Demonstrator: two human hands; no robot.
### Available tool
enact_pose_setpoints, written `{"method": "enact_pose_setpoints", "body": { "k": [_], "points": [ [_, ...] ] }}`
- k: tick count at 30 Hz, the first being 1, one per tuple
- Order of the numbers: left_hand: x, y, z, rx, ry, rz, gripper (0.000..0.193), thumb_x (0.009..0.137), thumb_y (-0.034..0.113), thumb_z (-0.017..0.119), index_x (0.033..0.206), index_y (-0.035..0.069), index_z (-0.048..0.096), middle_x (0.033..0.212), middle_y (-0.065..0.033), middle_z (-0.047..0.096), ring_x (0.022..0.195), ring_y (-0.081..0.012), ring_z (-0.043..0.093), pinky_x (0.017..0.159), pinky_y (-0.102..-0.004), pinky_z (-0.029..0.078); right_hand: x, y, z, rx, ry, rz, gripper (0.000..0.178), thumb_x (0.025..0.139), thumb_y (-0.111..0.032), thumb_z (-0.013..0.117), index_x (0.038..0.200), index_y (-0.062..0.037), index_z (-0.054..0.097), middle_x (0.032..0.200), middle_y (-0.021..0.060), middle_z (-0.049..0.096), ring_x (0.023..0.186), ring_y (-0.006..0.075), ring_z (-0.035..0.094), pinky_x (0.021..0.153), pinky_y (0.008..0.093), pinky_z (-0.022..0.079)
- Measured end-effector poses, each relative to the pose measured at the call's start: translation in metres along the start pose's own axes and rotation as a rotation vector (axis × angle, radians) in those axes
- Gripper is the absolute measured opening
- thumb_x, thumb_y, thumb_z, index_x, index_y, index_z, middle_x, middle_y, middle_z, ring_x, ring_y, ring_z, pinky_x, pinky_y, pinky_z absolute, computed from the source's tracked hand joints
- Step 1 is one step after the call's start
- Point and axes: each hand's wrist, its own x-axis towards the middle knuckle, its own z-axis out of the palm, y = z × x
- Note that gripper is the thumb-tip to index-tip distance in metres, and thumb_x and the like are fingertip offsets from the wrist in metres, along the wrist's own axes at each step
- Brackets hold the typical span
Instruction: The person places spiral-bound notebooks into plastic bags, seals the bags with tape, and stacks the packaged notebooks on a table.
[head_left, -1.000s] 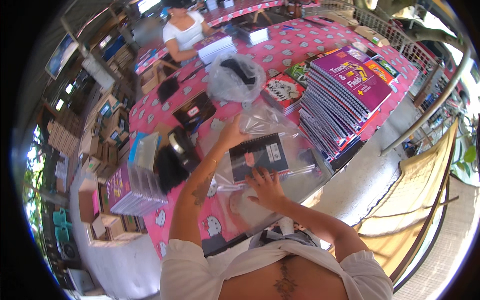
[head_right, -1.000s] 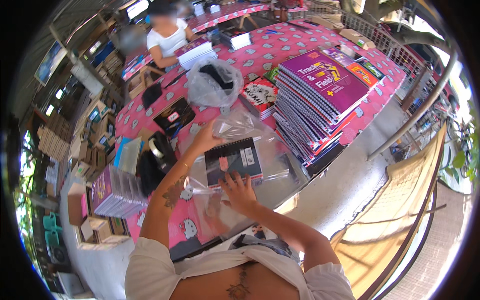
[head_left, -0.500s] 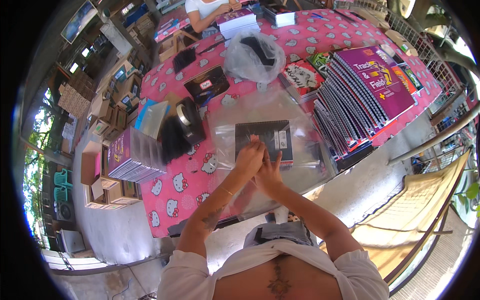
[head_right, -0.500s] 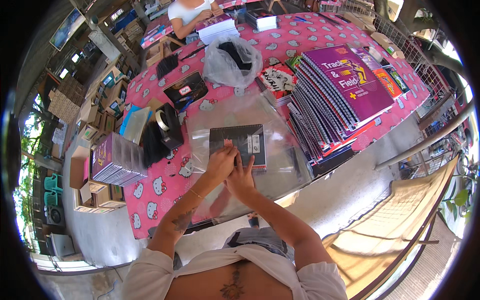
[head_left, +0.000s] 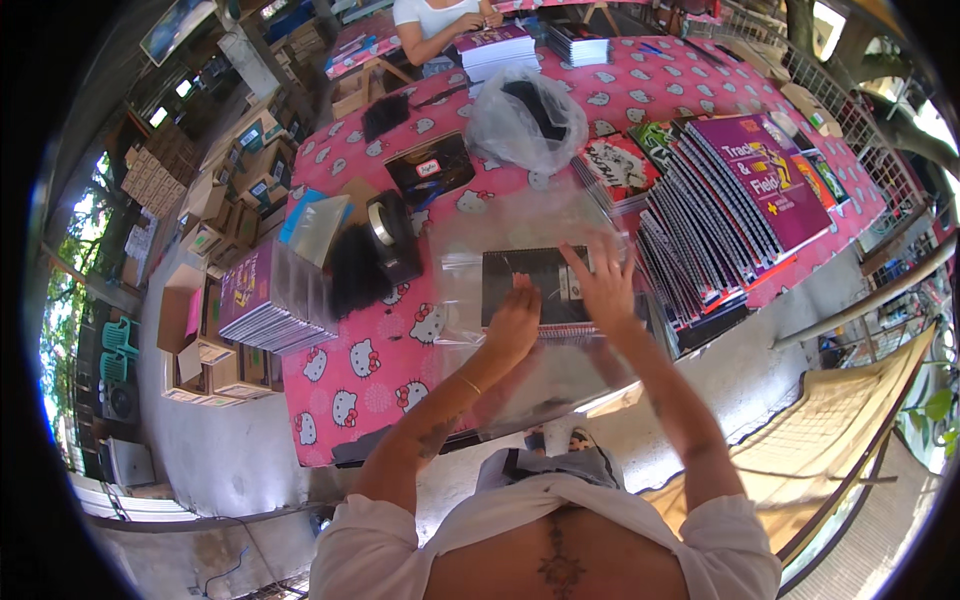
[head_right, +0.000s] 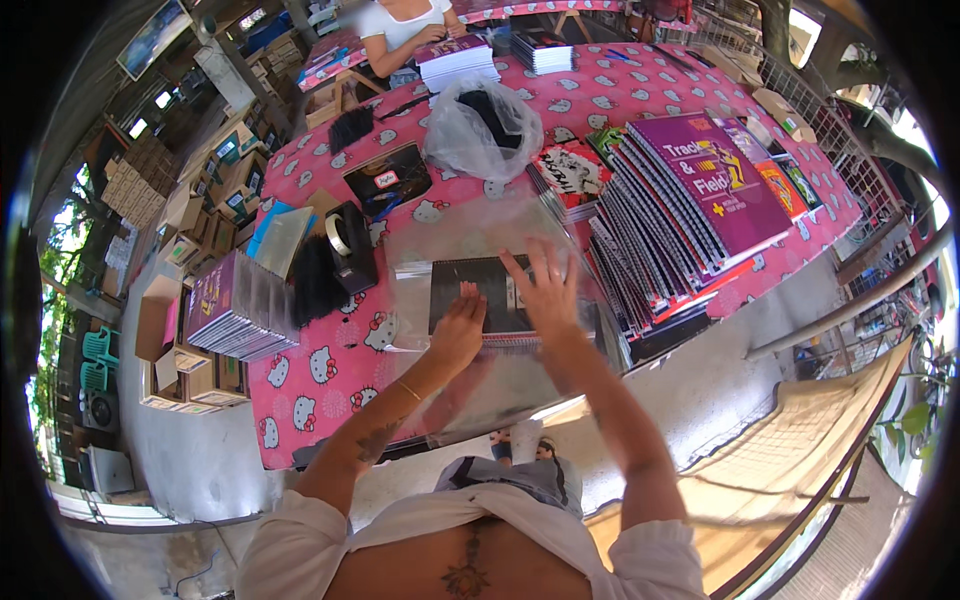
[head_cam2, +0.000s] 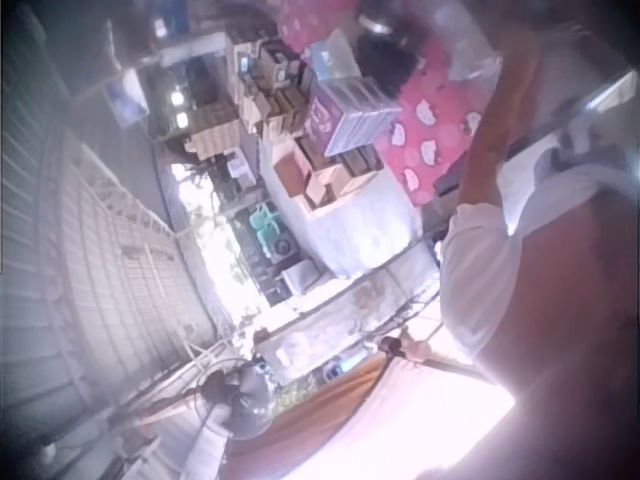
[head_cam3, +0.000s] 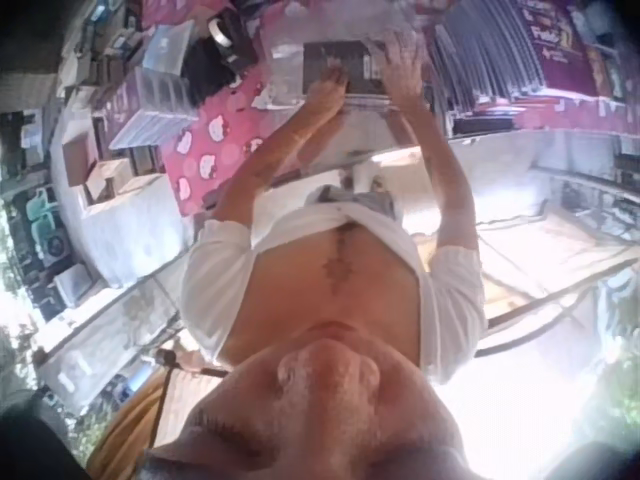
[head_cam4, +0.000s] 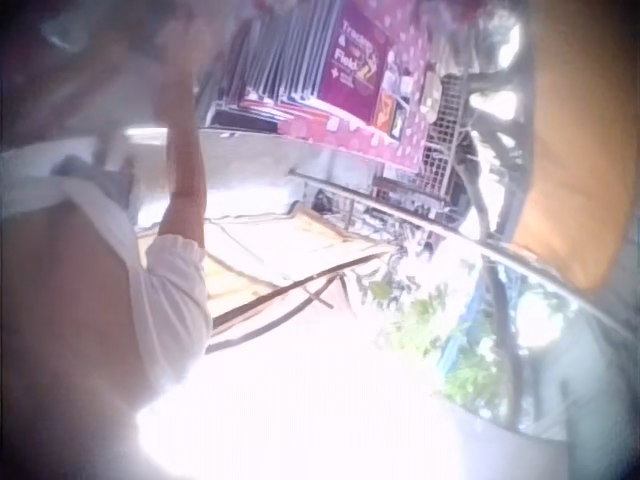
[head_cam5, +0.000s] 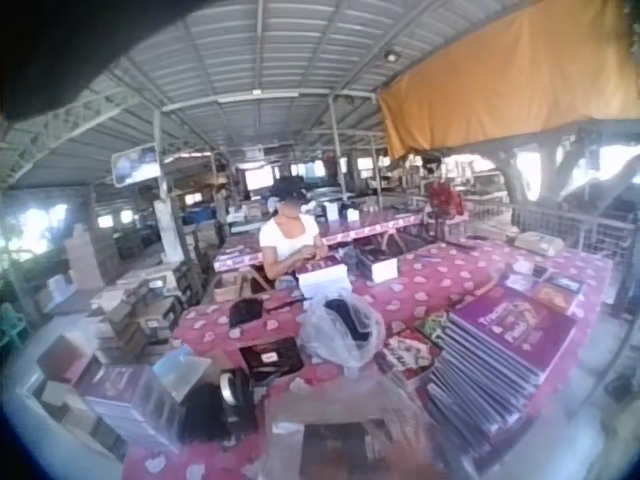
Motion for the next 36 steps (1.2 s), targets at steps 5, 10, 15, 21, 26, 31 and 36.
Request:
{"method": "enact_pose_setpoints", "body": {
  "k": [5, 10, 15, 21, 26, 31, 36],
  "points": [
    [-0.008, -0.005, 0.003, -0.077, 0.022, -0.042, 0.044, 0.08, 0.004, 0.054, 0.121, -0.011, 0.057, 0.128, -0.0295, 0.058, 0.121, -0.0396, 0.056, 0.106, -0.0433, 0.043, -0.005, 0.013, -0.032, 0.2, -0.779, 0.132, 0.063, 0.078, -0.034, 0.072, 0.135, -0.0131, 0.056, 0.139, 0.0167, 0.05, 0.129, 0.0305, 0.047, 0.107, 0.0523, 0.035],
    [0.001, -0.002, -0.006, -0.253, -0.159, -0.055, 0.044, 0.083, 0.006, 0.055, 0.123, -0.011, 0.056, 0.132, -0.0305, 0.055, 0.125, -0.0411, 0.052, 0.106, -0.044, 0.042, -0.038, -0.052, -0.029, 0.17, -0.262, -0.307, 0.062, 0.073, -0.039, 0.075, 0.121, -0.0011, 0.061, 0.123, 0.0119, 0.061, 0.109, 0.0247, 0.06, 0.096, 0.047, 0.043],
    [-0.027, -0.021, -0.03, -0.367, 0.01, -0.012, 0.044, 0.091, 0.013, 0.053, 0.129, -0.009, 0.052, 0.138, -0.0273, 0.051, 0.126, -0.0419, 0.052, 0.105, -0.0482, 0.041, -0.047, -0.05, -0.024, 0.31, -0.547, -0.253, 0.064, 0.072, -0.03, 0.076, 0.123, 0.0037, 0.058, 0.116, 0.0137, 0.059, 0.107, 0.0275, 0.058, 0.094, 0.0369, 0.045],
    [-0.089, -0.152, -0.031, 0.023, 0.429, -0.687, 0.034, 0.095, 0.024, 0.06, 0.119, 0.001, 0.065, 0.123, -0.023, 0.059, 0.107, -0.0388, 0.059, 0.095, -0.0448, 0.049, -0.046, -0.048, -0.021, 0.324, -0.598, -0.302, 0.065, 0.074, -0.029, 0.077, 0.125, 0.0044, 0.055, 0.118, 0.0137, 0.057, 0.108, 0.0272, 0.057, 0.095, 0.0391, 0.043],
    [-0.061, -0.24, -0.052, -1.275, 0.345, -1.36, 0.02, 0.088, 0.023, 0.072, 0.102, 0.007, 0.07, 0.086, -0.0043, 0.06, 0.075, -0.0145, 0.057, 0.07, -0.035, 0.054, -0.046, -0.045, -0.015, 0.361, -0.62, -0.301, 0.068, 0.074, -0.031, 0.078, 0.127, 0.0048, 0.054, 0.117, 0.0136, 0.056, 0.11, 0.0271, 0.056, 0.097, 0.0396, 0.043],
    [-0.058, -0.204, -0.016, -1.453, 0.63, -1.244, 0.016, 0.085, 0.018, 0.073, 0.098, 0.008, 0.071, 0.081, 0.0013, 0.06, 0.067, -0.0091, 0.054, 0.062, -0.0288, 0.051, -0.049, -0.036, -0.017, 0.307, -0.634, -0.261, 0.064, 0.078, -0.032, 0.076, 0.126, 0.0044, 0.055, 0.113, 0.0134, 0.058, 0.108, 0.0267, 0.058, 0.096, 0.0387, 0.043],
    [-0.11, -0.225, -0.005, -1.115, 0.656, -1.281, 0.016, 0.084, 0.018, 0.068, 0.093, 0.006, 0.074, 0.083, -0.0074, 0.072, 0.067, -0.018, 0.067, 0.063, -0.0336, 0.056, -0.045, -0.045, -0.024, 0.379, -0.502, -0.397, 0.06, 0.078, -0.034, 0.075, 0.122, 0.0031, 0.059, 0.111, 0.0126, 0.06, 0.106, 0.0269, 0.061, 0.092, 0.0373, 0.046]
  ]
}}
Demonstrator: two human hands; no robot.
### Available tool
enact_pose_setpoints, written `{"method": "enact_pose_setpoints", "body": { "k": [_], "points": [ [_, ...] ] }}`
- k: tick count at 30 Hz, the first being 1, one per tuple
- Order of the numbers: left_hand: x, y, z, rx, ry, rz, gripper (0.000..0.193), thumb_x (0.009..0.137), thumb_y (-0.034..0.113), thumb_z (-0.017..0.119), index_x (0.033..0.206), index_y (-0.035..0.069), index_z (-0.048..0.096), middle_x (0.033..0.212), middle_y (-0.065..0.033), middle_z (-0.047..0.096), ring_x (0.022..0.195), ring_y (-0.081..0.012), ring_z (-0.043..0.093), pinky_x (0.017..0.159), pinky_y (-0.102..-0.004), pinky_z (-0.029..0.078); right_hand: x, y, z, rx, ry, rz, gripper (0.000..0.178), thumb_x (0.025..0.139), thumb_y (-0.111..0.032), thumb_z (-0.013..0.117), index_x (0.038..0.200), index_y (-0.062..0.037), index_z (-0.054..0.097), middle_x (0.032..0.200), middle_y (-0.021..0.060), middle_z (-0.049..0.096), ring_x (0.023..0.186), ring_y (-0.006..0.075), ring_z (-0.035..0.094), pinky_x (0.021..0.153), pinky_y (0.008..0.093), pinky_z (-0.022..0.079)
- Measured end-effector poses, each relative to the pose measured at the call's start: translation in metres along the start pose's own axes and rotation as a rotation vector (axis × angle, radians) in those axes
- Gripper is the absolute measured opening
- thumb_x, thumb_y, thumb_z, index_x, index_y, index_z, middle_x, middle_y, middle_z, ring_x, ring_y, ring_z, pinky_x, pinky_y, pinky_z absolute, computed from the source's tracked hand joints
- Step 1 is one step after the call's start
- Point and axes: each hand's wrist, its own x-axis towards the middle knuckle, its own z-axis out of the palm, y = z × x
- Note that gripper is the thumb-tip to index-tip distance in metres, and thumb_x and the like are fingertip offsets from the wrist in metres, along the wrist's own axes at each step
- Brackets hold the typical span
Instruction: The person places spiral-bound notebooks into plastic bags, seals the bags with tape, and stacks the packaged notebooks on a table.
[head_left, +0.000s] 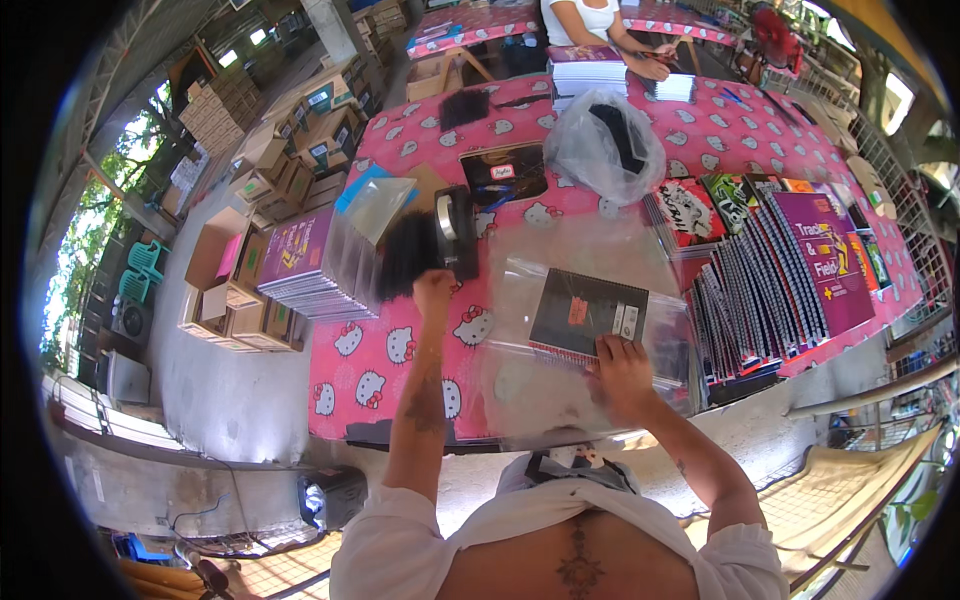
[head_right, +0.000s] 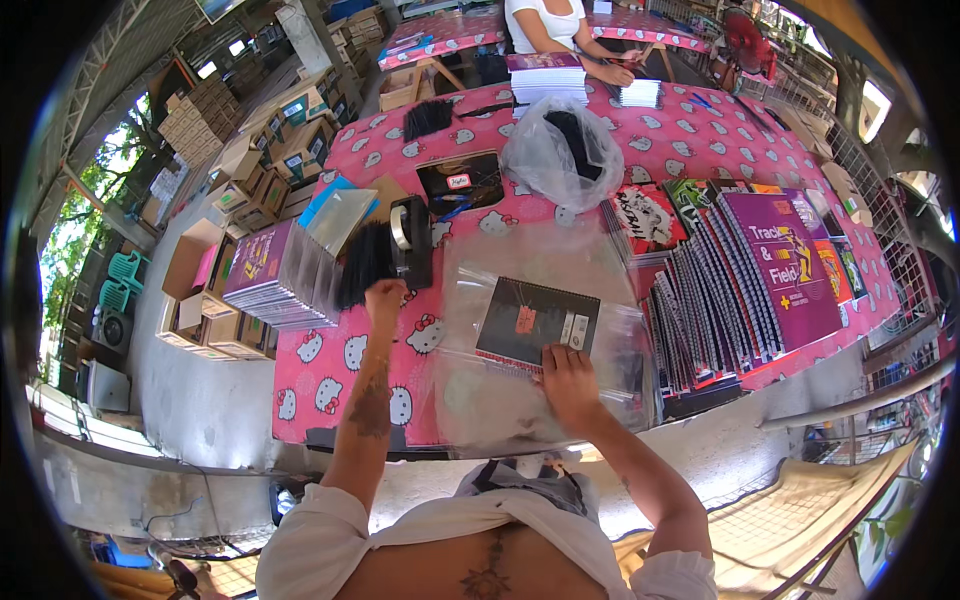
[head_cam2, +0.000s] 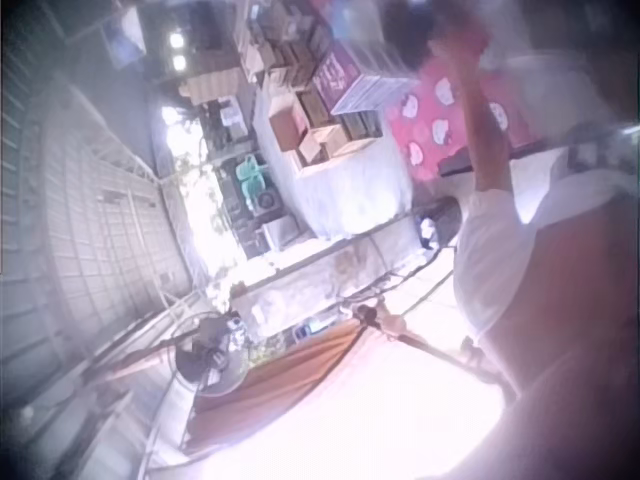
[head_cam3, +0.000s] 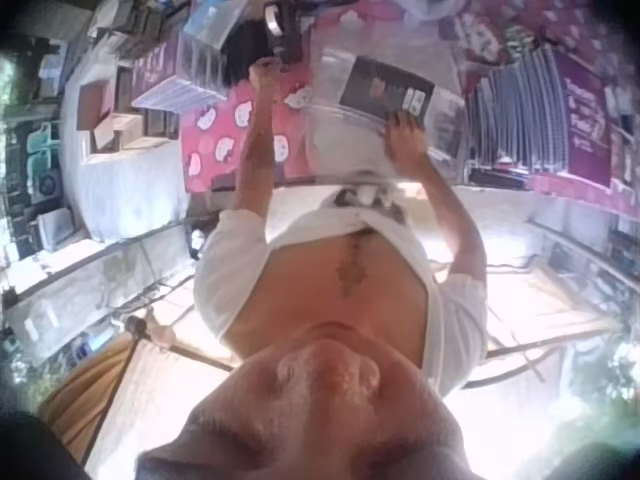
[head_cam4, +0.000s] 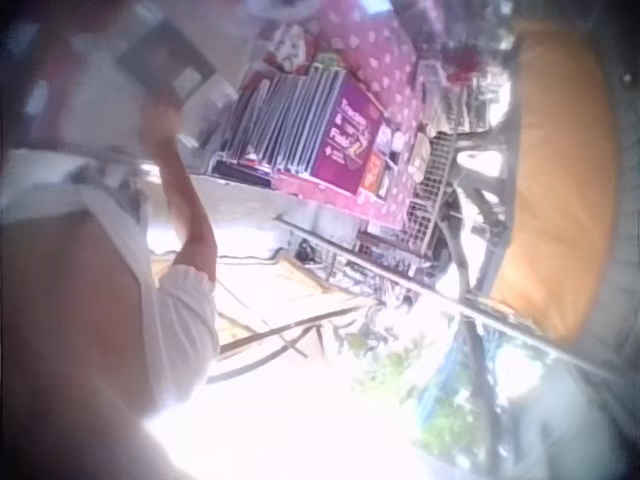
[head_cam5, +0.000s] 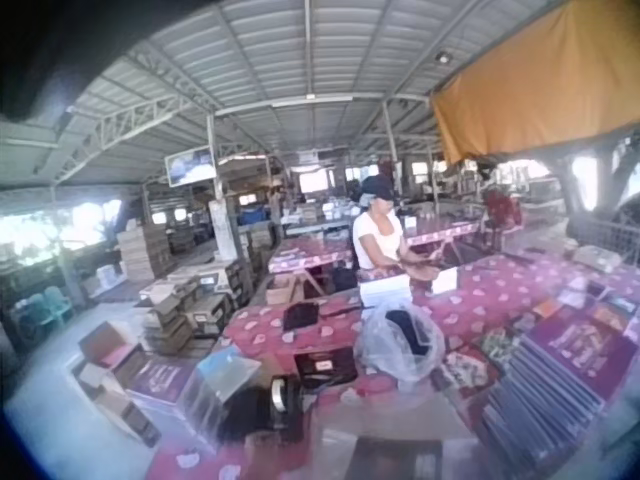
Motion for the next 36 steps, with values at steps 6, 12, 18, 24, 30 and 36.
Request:
{"method": "enact_pose_setpoints", "body": {
  "k": [6, 12, 18, 24, 30, 36],
  "points": [
    [-0.02, 0.086, 0.051, 1.254, 0.136, 0.211, 0.022, 0.082, 0.021, 0.064, 0.087, 0.003, 0.075, 0.087, -0.021, 0.073, 0.079, -0.0344, 0.073, 0.07, -0.0421, 0.058, -0.009, 0.017, 0.002, -0.036, 0.0, 0.018, 0.058, 0.076, -0.037, 0.076, 0.118, 0.0007, 0.062, 0.109, 0.011, 0.061, 0.106, 0.0256, 0.061, 0.09, 0.0371, 0.047],
    [-0.024, 0.032, 0.026, -0.01, 0.04, -0.132, 0.016, 0.08, 0.013, 0.072, 0.087, -0.001, 0.074, 0.076, -0.0059, 0.07, 0.06, -0.009, 0.057, 0.054, -0.0209, 0.044, -0.005, 0.018, 0.015, -0.028, 0.073, 0.011, 0.058, 0.073, -0.039, 0.076, 0.114, -0.0006, 0.064, 0.104, 0.0089, 0.061, 0.102, 0.0233, 0.062, 0.088, 0.0368, 0.048],
    [-0.015, 0.098, 0.043, 1.443, 0.245, 0.129, 0.022, 0.08, 0.018, 0.073, 0.092, 0.0, 0.075, 0.084, -0.0155, 0.073, 0.075, -0.0181, 0.07, 0.065, -0.0309, 0.054, -0.007, 0.025, 0.013, -0.07, 0.122, -0.032, 0.057, 0.068, -0.037, 0.079, 0.11, -0.0018, 0.066, 0.101, 0.0067, 0.062, 0.099, 0.022, 0.063, 0.084, 0.036, 0.048],
    [-0.126, 0.093, 0.126, 0.605, -0.731, 0.223, 0.029, 0.074, 0.033, 0.075, 0.083, 0.005, 0.078, 0.073, -0.01, 0.073, 0.068, -0.0193, 0.07, 0.063, -0.0362, 0.054, -0.005, 0.027, 0.013, -0.045, 0.141, -0.033, 0.049, 0.066, -0.036, 0.079, 0.102, -0.0037, 0.067, 0.097, 0.0044, 0.062, 0.097, 0.021, 0.063, 0.083, 0.0348, 0.047],
    [-0.198, 0.056, 0.187, 1.127, -0.561, 0.271, 0.034, 0.081, 0.039, 0.072, 0.069, 0.007, 0.074, 0.068, -0.011, 0.07, 0.072, -0.0288, 0.07, 0.067, -0.0411, 0.052, -0.009, 0.029, 0.025, -0.041, 0.172, -0.019, 0.043, 0.065, -0.035, 0.079, 0.095, -0.0065, 0.067, 0.096, 0.0041, 0.061, 0.096, 0.0203, 0.063, 0.083, 0.0349, 0.047],
    [-0.204, 0.06, 0.173, 1.251, -0.583, 0.322, 0.047, 0.082, 0.054, 0.07, 0.074, 0.007, 0.07, 0.071, -0.0132, 0.07, 0.075, -0.0343, 0.07, 0.075, -0.0485, 0.05, -0.006, 0.032, 0.001, 0.052, 0.265, 0.038, 0.046, 0.077, -0.046, 0.073, 0.106, -0.0116, 0.067, 0.1, 0.0057, 0.057, 0.101, 0.0252, 0.057, 0.084, 0.0434, 0.041]
  ]
}}
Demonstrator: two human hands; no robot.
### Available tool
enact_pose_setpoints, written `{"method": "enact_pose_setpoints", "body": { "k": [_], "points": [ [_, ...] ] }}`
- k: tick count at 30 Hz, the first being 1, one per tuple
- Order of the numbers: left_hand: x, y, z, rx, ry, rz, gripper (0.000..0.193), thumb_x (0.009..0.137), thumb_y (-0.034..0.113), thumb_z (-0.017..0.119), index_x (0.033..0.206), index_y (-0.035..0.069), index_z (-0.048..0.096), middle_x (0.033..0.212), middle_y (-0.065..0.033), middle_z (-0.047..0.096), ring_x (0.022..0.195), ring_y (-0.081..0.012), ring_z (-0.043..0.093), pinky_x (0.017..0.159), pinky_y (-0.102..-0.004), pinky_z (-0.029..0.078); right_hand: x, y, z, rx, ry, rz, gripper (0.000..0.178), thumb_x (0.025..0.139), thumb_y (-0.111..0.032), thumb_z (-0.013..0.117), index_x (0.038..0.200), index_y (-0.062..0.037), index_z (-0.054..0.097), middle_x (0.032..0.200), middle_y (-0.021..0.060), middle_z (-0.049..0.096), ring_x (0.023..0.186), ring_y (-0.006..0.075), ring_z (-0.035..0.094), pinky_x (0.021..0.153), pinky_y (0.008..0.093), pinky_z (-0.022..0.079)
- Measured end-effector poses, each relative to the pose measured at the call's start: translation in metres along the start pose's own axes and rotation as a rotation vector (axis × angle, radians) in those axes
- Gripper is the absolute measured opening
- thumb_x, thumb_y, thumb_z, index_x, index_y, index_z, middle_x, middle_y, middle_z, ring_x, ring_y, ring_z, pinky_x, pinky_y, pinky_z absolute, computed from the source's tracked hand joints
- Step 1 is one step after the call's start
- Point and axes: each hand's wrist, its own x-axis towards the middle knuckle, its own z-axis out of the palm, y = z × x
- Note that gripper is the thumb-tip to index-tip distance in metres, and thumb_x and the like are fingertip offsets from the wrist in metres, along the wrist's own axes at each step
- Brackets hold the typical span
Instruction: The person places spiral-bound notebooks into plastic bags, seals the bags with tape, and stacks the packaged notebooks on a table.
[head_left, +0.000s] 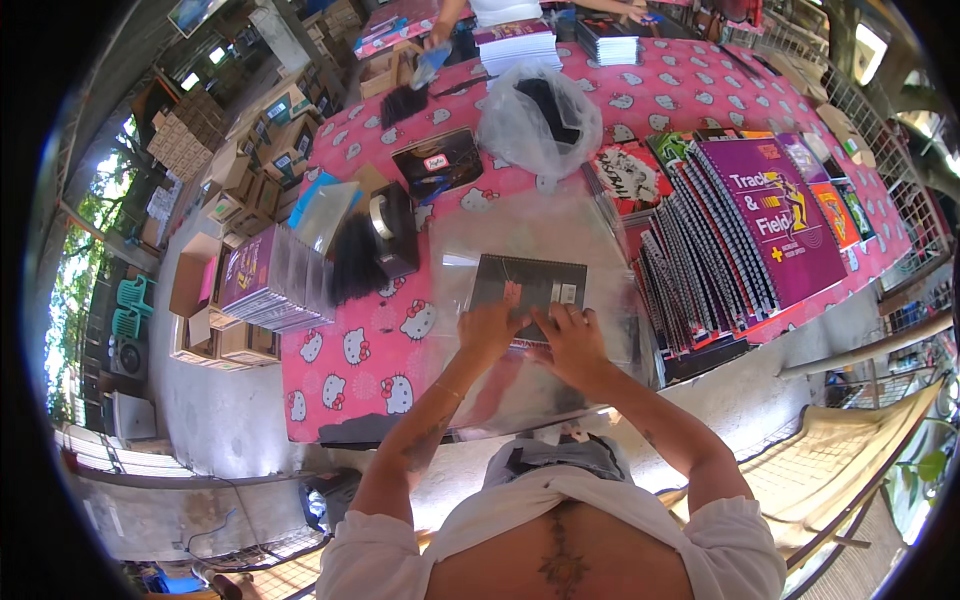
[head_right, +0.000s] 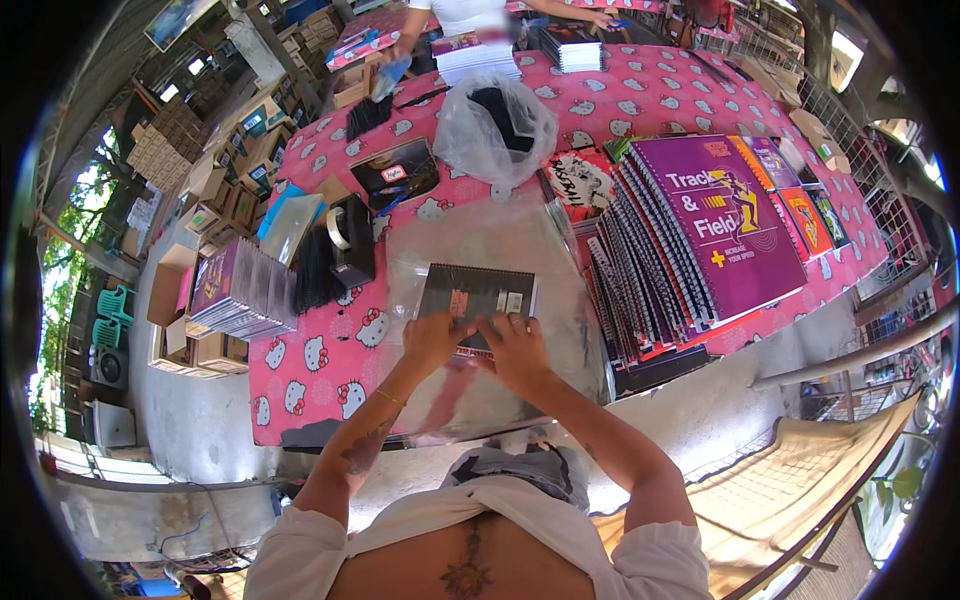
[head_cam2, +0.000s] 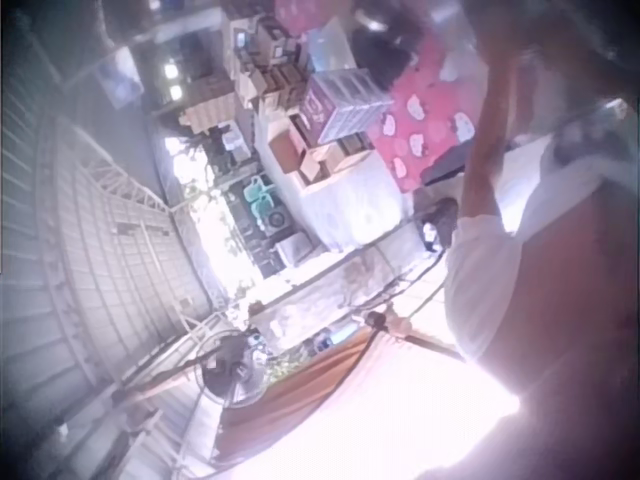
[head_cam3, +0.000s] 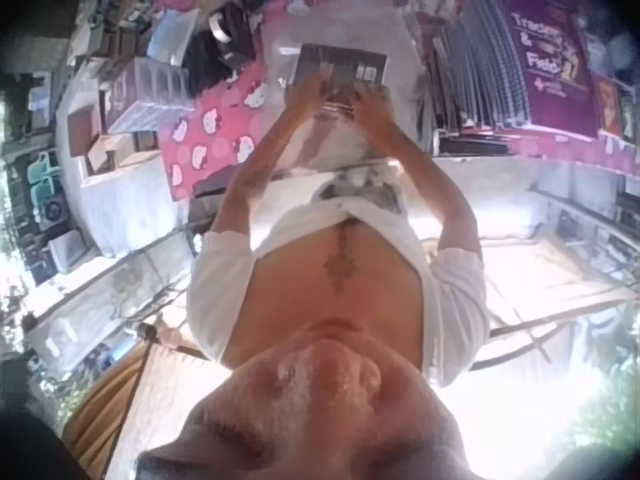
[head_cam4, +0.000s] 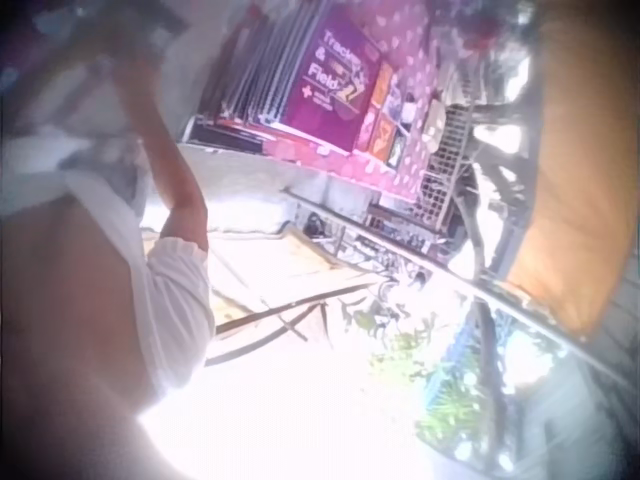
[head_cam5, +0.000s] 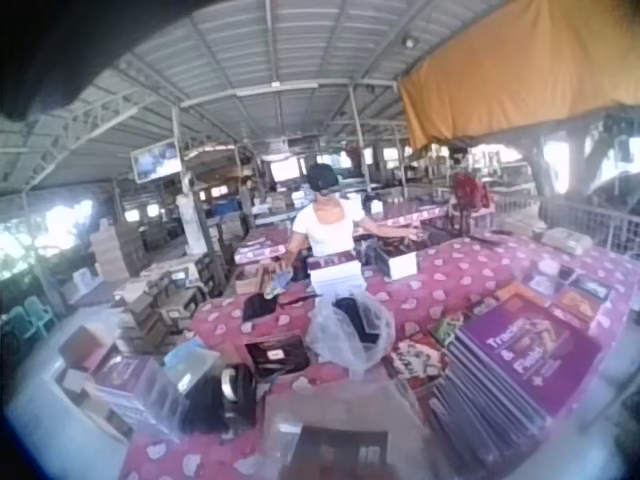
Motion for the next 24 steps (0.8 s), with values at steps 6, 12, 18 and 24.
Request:
{"method": "enact_pose_setpoints", "body": {
  "k": [6, 12, 18, 24],
  "points": [
    [-0.053, -0.027, 0.024, 0.008, 0.309, 0.334, 0.033, 0.082, 0.035, 0.072, 0.1, 0.009, 0.065, 0.092, -0.014, 0.067, 0.097, -0.0332, 0.064, 0.081, -0.048, 0.044, 0.043, 0.038, 0.03, 0.122, -0.103, 0.111, 0.044, 0.088, -0.049, 0.063, 0.119, -0.0186, 0.069, 0.102, 0.0085, 0.06, 0.097, 0.0295, 0.057, 0.084, 0.0452, 0.043],
    [-0.043, -0.011, 0.015, -0.019, 0.628, 0.796, 0.032, 0.084, 0.023, 0.072, 0.112, 0.011, 0.062, 0.103, -0.0102, 0.065, 0.09, -0.0275, 0.061, 0.073, -0.0457, 0.048, 0.129, 0.142, 0.027, 0.269, -0.623, 0.133, 0.058, 0.097, -0.059, 0.044, 0.12, -0.0121, 0.069, 0.095, 0.0197, 0.07, 0.083, 0.0336, 0.07, 0.075, 0.042, 0.054],
    [-0.033, -0.071, -0.051, -0.923, 0.242, -0.076, 0.032, 0.09, -0.005, 0.053, 0.12, 0.003, 0.062, 0.093, -0.0151, 0.069, 0.085, -0.027, 0.068, 0.076, -0.039, 0.054, 0.123, 0.101, -0.047, 1.119, -0.746, 0.672, 0.078, 0.097, -0.068, 0.037, 0.128, -0.0001, 0.06, 0.099, 0.0243, 0.071, 0.075, 0.0252, 0.072, 0.068, 0.0322, 0.056],
    [0.039, -0.104, -0.046, -0.611, 0.711, 0.171, 0.024, 0.089, 0.003, 0.059, 0.112, -0.002, 0.065, 0.087, -0.0115, 0.067, 0.081, -0.0186, 0.066, 0.075, -0.0375, 0.055, 0.112, 0.059, -0.091, 1.096, 0.035, 0.364, 0.053, 0.094, -0.054, 0.058, 0.114, -0.0052, 0.068, 0.115, 0.0113, 0.065, 0.11, 0.028, 0.064, 0.098, 0.0435, 0.046]
  ]
}}
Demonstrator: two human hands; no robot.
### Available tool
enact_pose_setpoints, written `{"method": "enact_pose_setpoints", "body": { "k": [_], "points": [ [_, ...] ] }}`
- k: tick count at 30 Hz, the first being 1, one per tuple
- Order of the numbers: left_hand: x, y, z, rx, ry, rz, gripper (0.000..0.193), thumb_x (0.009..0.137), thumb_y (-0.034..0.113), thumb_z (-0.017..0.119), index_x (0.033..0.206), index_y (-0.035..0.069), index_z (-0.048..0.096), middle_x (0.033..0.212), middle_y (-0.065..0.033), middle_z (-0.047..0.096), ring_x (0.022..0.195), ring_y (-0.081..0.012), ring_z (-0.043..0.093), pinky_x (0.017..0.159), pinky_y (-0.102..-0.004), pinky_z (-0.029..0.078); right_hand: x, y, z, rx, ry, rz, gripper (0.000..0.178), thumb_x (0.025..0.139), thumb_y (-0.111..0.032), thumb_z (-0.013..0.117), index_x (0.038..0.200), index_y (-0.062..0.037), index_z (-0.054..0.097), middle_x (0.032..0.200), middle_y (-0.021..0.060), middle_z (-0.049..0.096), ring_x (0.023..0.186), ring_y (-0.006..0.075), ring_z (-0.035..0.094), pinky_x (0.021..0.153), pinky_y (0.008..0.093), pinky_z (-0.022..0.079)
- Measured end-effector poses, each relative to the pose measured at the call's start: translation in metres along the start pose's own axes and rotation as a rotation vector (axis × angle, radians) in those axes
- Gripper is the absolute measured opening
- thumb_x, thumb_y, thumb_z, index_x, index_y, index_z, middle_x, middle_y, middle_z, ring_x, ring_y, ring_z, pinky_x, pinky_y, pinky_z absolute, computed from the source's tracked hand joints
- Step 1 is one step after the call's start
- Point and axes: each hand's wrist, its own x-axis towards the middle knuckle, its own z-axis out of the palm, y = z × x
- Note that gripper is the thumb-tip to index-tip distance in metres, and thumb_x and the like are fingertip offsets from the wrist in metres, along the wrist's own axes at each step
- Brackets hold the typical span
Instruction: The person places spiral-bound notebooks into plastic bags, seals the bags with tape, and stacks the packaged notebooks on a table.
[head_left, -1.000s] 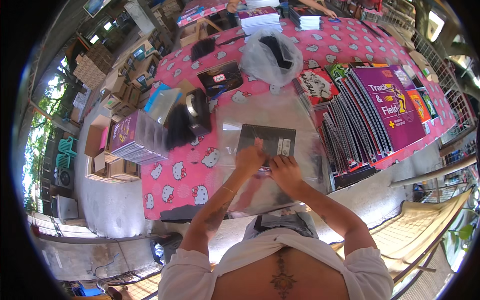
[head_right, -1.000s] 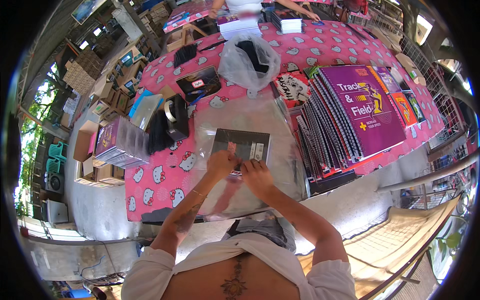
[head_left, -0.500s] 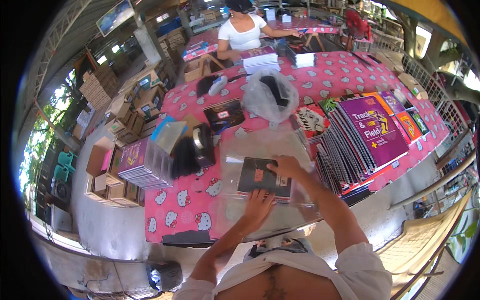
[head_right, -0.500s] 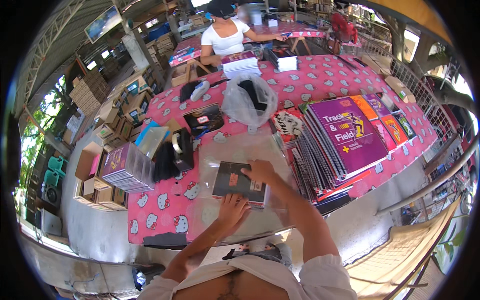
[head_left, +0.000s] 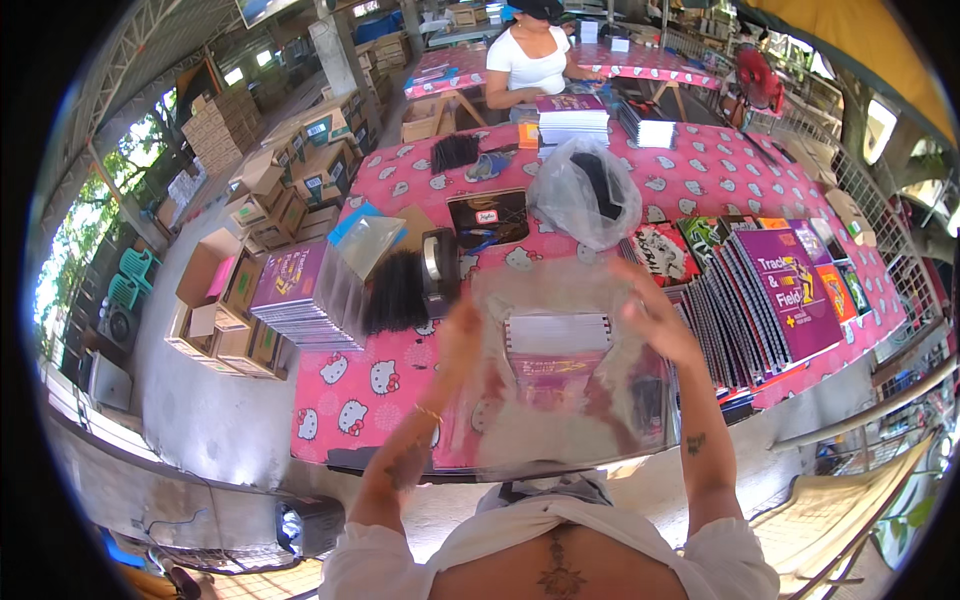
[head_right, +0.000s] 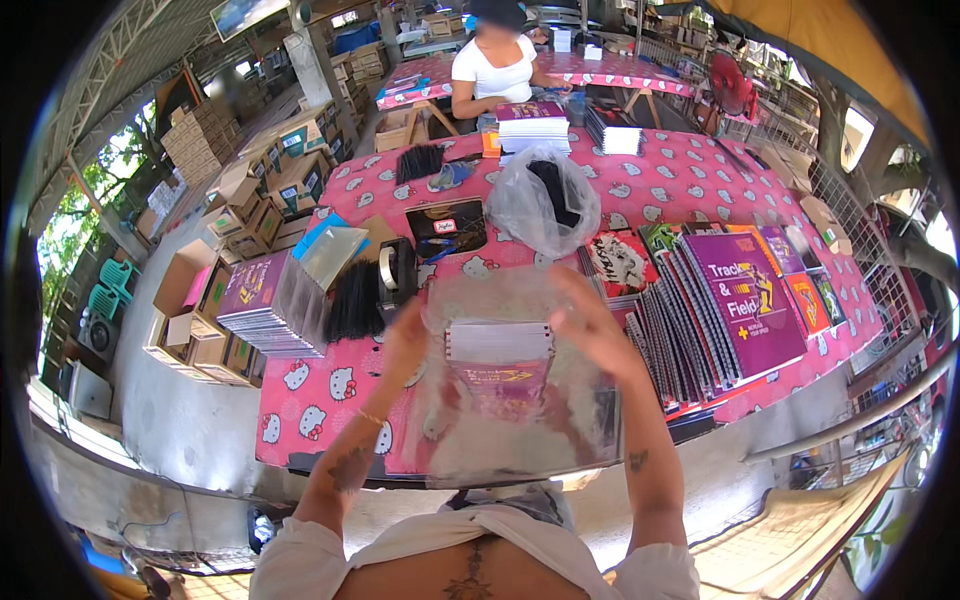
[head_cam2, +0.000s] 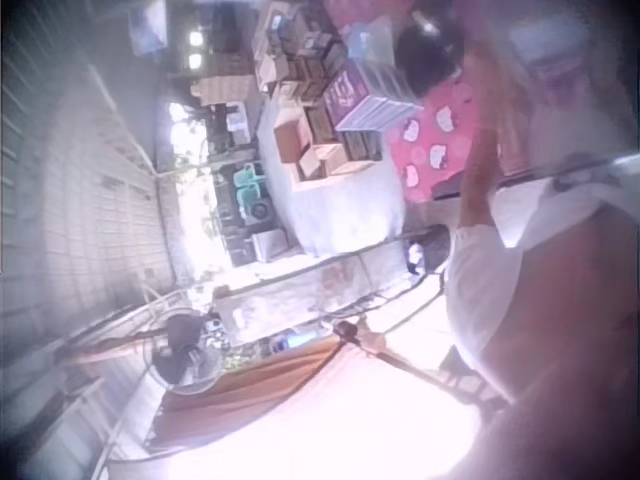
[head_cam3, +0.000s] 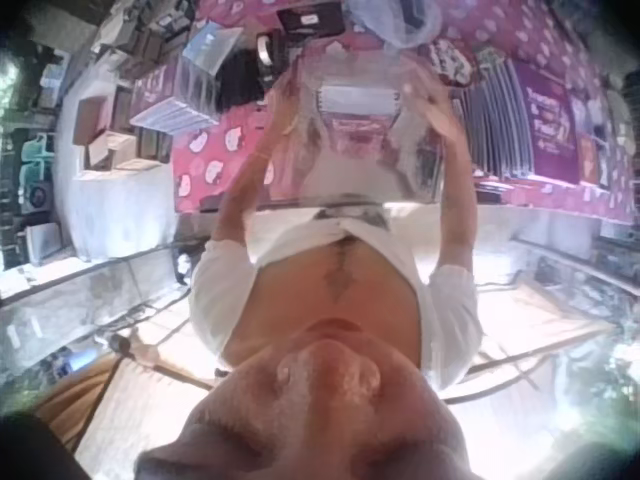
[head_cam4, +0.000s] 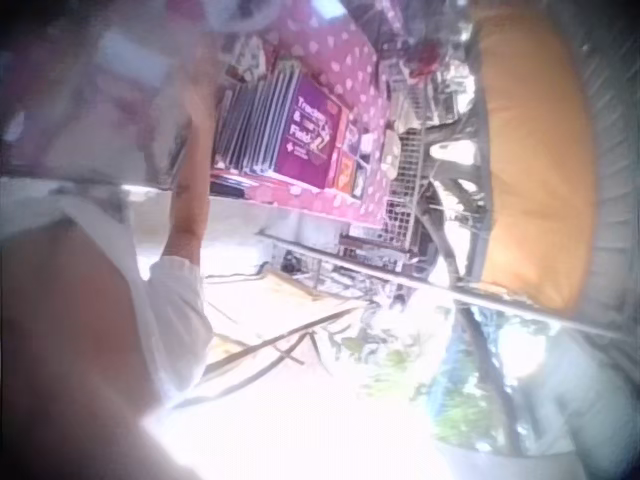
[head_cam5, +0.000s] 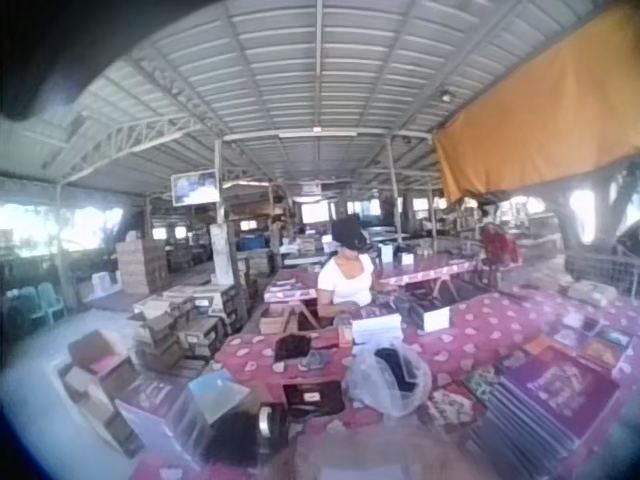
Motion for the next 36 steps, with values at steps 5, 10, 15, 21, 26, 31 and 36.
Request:
{"method": "enact_pose_setpoints", "body": {
  "k": [5, 10, 15, 21, 26, 31, 36],
  "points": [
    [0.075, -0.095, -0.067, -0.124, -0.05, -0.704, 0.024, 0.088, 0.015, 0.071, 0.107, 0.001, 0.069, 0.089, -0.0105, 0.069, 0.078, -0.0196, 0.066, 0.066, -0.0339, 0.053, -0.023, -0.096, 0.045, -0.842, -0.348, -0.58, 0.035, 0.074, -0.035, 0.078, 0.1, -0.0137, 0.069, 0.109, 0.0036, 0.065, 0.109, 0.0286, 0.058, 0.098, 0.0432, 0.04],
    [0.077, -0.139, -0.058, -0.355, -0.044, -0.592, 0.025, 0.086, 0.022, 0.075, 0.101, 0.003, 0.072, 0.088, -0.0059, 0.07, 0.071, -0.0166, 0.066, 0.06, -0.032, 0.054, -0.019, -0.113, 0.092, -0.863, -0.301, -0.609, 0.041, 0.077, -0.035, 0.077, 0.108, -0.0109, 0.068, 0.105, 0.0055, 0.067, 0.101, 0.028, 0.062, 0.096, 0.0426, 0.04],
    [0.027, -0.132, -0.039, -0.85, 0.061, -0.91, 0.018, 0.083, 0.02, 0.076, 0.094, 0.007, 0.075, 0.08, -0.0031, 0.071, 0.07, -0.0153, 0.066, 0.065, -0.0338, 0.052, -0.009, -0.098, 0.114, -0.873, -0.284, -0.509, 0.048, 0.078, -0.035, 0.076, 0.115, -0.0072, 0.066, 0.102, 0.0091, 0.07, 0.094, 0.0302, 0.067, 0.092, 0.042, 0.043],
    [0.067, -0.049, -0.092, 0.509, -0.295, -0.177, 0.014, 0.084, 0.013, 0.068, 0.094, 0.004, 0.076, 0.077, -0.0126, 0.073, 0.077, -0.0223, 0.073, 0.069, -0.0364, 0.057, -0.004, -0.092, 0.126, -0.962, -0.285, -0.383, 0.05, 0.081, -0.038, 0.074, 0.12, -0.0068, 0.066, 0.11, 0.0123, 0.072, 0.095, 0.0311, 0.069, 0.092, 0.0435, 0.046],
    [0.06, 0.062, -0.094, -0.688, -0.6, -0.006, 0.024, 0.091, -0.002, 0.063, 0.114, 0.002, 0.068, 0.086, -0.0074, 0.064, 0.081, -0.0109, 0.06, 0.072, -0.0289, 0.051, -0.003, -0.104, 0.136, -1.01, -0.35, -0.238, 0.049, 0.083, -0.038, 0.072, 0.121, -0.0079, 0.066, 0.108, 0.012, 0.072, 0.093, 0.0298, 0.069, 0.092, 0.0431, 0.046],
    [0.093, 0.097, -0.086, -0.23, -0.668, 0.567, 0.02, 0.088, 0.009, 0.073, 0.108, 0.006, 0.073, 0.101, -0.0032, 0.057, 0.087, -0.0128, 0.052, 0.07, -0.0267, 0.046, 0.001, -0.112, 0.135, -1.01, -0.435, -0.213, 0.054, 0.078, -0.039, 0.076, 0.122, -0.0093, 0.066, 0.112, 0.0129, 0.07, 0.098, 0.0298, 0.067, 0.092, 0.0436, 0.045],
    [0.094, 0.106, -0.1, -0.129, -0.639, 0.615, 0.013, 0.083, 0.007, 0.077, 0.096, 0.011, 0.076, 0.124, -0.0064, 0.051, 0.109, -0.0179, 0.05, 0.08, -0.0299, 0.047, -0.024, -0.116, 0.063, -0.965, -0.123, -0.571, 0.065, 0.068, -0.039, 0.084, 0.121, -0.0103, 0.06, 0.12, 0.0105, 0.061, 0.115, 0.029, 0.057, 0.096, 0.0445, 0.041]
  ]
}}
